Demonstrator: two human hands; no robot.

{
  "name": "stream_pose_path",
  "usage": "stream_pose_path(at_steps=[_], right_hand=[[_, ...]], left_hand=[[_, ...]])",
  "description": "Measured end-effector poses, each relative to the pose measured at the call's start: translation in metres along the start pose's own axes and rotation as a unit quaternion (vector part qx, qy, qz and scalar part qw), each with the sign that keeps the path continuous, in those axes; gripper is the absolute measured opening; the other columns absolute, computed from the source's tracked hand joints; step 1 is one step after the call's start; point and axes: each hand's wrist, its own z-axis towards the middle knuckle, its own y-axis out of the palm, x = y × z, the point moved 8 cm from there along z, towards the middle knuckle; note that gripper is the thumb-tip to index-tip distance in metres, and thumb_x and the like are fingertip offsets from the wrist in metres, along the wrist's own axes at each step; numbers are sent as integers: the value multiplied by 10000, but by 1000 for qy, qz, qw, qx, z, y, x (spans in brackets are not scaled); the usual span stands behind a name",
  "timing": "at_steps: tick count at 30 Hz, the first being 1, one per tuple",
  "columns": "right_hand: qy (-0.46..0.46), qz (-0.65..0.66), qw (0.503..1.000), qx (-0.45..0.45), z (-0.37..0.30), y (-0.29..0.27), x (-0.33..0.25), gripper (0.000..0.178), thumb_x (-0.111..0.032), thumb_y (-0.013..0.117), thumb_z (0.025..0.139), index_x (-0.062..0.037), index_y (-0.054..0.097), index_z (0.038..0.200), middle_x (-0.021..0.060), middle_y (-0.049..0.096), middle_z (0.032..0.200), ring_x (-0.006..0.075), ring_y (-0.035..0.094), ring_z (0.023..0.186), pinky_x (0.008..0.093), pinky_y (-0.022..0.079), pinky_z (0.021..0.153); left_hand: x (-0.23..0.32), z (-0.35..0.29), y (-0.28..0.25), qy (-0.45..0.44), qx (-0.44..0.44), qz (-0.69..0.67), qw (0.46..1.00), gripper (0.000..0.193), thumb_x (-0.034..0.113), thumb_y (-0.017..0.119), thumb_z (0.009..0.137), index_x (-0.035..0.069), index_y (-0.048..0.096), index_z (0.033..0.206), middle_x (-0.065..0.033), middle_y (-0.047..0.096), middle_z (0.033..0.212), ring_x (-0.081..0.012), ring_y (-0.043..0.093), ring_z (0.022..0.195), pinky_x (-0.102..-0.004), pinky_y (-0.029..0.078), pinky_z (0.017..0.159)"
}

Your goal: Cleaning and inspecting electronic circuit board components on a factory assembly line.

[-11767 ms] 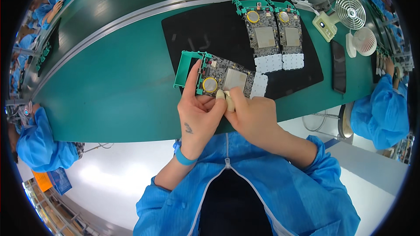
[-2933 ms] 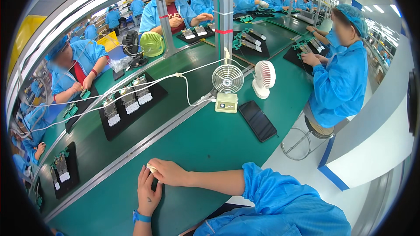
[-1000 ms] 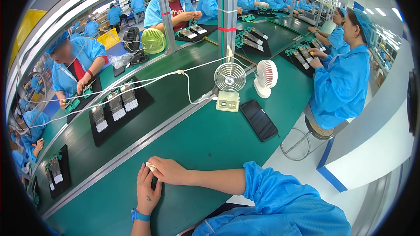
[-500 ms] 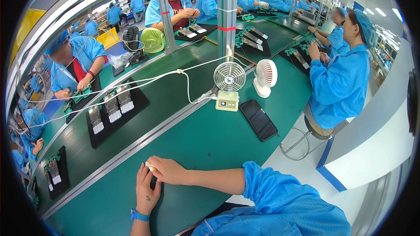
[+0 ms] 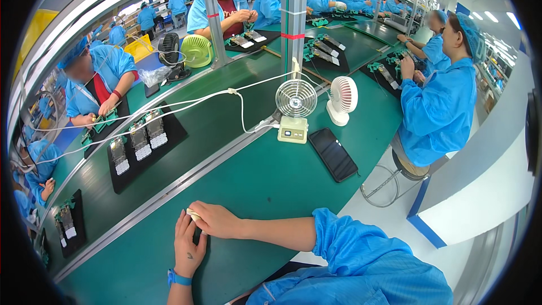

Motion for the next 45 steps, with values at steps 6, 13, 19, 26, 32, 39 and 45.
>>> stream_pose_path(at_steps=[6,13,19,26,32,39,45], right_hand=[[-4,-2,1000,1,0,0,0,206,-62,491,848,-45,437,1045,166,546,962,374,565,826,461,461,698],[0,-1,1000,-2,1,1,0,208,-64,494,850,-42,437,1049,168,546,965,375,565,828,459,461,699],[1,3,1000,0,1,-3,-2,207,-66,494,854,-40,440,1053,166,547,969,373,565,831,456,461,699],[6,5,1000,-4,0,0,-1,213,-69,496,854,-38,442,1057,164,546,975,369,565,834,451,460,701],[15,4,1000,-13,1,1,0,218,-71,493,854,-35,441,1063,164,544,982,366,564,839,451,460,710],[8,3,1000,-8,1,0,-1,212,-76,493,859,-38,441,1061,165,544,983,368,566,843,452,460,712],[3,-8,1000,-3,1,-1,0,215,-77,497,861,-44,440,1066,165,546,991,373,569,837,451,463,699]], left_hand=[[0,0,0,1,1,-1,1000,439,29,627,793,-36,522,1215,-220,485,1311,-377,397,1289,-426,362,1042],[-1,0,-1,-2,4,-3,1000,427,28,627,794,-35,530,1205,-223,490,1305,-382,402,1284,-428,362,1041],[1,2,-1,0,6,-5,1000,427,29,627,793,-35,532,1205,-221,494,1301,-384,404,1281,-430,364,1039],[0,0,-1,-2,3,2,1000,429,32,628,790,-34,534,1203,-215,499,1299,-383,406,1280,-431,367,1037],[0,0,-1,-1,5,-3,1000,424,33,626,790,-32,539,1200,-215,500,1299,-383,406,1280,-430,367,1038],[-1,2,-1,-3,1,1,1000,433,25,623,784,-31,536,1204,-216,494,1306,-382,400,1286,-430,362,1043],[-1,3,1,0,-1,-1,1000,448,17,627,775,-26,533,1211,-215,483,1318,-378,400,1288,-426,361,1045]])
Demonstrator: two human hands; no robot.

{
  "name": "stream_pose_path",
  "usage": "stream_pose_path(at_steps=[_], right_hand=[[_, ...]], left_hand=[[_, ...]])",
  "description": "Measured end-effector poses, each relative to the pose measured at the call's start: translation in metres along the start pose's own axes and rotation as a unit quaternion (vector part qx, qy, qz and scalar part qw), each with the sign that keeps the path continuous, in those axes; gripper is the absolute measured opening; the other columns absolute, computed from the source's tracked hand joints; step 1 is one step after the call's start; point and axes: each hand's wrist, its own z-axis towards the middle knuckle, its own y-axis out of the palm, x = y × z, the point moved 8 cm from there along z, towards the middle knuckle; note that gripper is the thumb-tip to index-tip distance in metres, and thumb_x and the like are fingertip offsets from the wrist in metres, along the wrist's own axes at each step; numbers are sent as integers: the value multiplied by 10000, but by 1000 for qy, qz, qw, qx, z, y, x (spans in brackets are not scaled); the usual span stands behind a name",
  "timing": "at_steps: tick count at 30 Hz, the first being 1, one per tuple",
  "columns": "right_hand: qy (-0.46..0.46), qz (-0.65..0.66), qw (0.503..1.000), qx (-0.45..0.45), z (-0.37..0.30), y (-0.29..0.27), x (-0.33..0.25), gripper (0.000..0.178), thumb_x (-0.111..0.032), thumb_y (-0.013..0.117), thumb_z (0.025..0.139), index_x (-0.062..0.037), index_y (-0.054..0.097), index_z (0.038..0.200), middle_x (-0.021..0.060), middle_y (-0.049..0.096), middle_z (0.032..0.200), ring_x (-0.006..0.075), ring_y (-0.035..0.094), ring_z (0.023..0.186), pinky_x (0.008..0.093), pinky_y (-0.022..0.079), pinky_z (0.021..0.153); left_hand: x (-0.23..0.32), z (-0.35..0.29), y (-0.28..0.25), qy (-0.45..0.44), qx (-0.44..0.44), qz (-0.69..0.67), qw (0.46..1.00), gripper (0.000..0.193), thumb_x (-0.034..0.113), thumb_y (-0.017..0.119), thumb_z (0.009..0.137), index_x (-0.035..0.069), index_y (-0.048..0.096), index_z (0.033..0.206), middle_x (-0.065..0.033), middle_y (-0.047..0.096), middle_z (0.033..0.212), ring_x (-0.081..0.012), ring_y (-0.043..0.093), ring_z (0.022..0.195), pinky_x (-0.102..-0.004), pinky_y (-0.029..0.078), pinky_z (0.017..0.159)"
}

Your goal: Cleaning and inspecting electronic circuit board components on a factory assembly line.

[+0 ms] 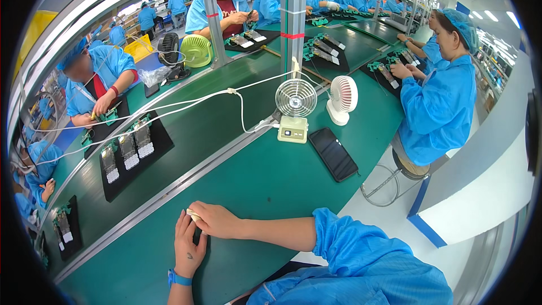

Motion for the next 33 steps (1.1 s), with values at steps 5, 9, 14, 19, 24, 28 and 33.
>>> stream_pose_path(at_steps=[5,9,14,19,24,28,33], right_hand=[[4,40,999,11,3,5,0,199,-86,514,856,-46,453,1042,180,551,953,389,566,832,460,461,695],[13,57,998,36,5,1,7,170,-116,521,870,-44,476,1017,194,572,920,412,566,842,450,456,688],[62,61,996,6,1,-9,12,172,-155,537,877,-37,480,989,200,575,847,381,574,782,423,455,670],[126,45,990,-43,6,7,20,206,-139,552,876,-24,496,1038,169,617,910,343,604,823,385,469,707],[65,27,997,-19,5,-3,16,219,-132,555,866,-22,499,1048,181,611,894,352,606,821,392,471,700],[34,20,999,-17,6,-8,12,192,-105,548,855,-30,493,1023,184,600,863,367,593,782,411,464,662],[44,19,999,-24,9,-8,12,193,-101,552,849,-36,494,1022,181,604,864,368,594,784,408,466,664]], left_hand=[[-6,-8,-12,-26,51,-25,998,393,1,635,767,-28,575,1154,-211,518,1283,-373,457,1242,-411,387,1022],[29,4,-59,-54,165,-116,978,253,2,658,764,-28,642,1015,-186,643,1058,-316,619,1025,-365,487,885],[184,42,-117,189,100,-447,869,342,224,533,941,-71,646,811,-212,667,711,-302,664,588,-373,567,564],[260,70,-137,332,151,-595,716,119,74,723,738,29,615,718,-80,581,646,-224,574,519,-304,406,416],[263,72,-136,322,148,-587,728,116,104,699,755,28,615,734,-78,583,650,-217,573,519,-298,406,421],[265,72,-140,312,164,-564,747,125,133,675,771,26,614,751,-76,585,653,-209,572,518,-291,406,427],[264,70,-145,306,183,-539,763,151,170,645,792,24,613,772,-74,588,657,-200,571,517,-283,406,434]])
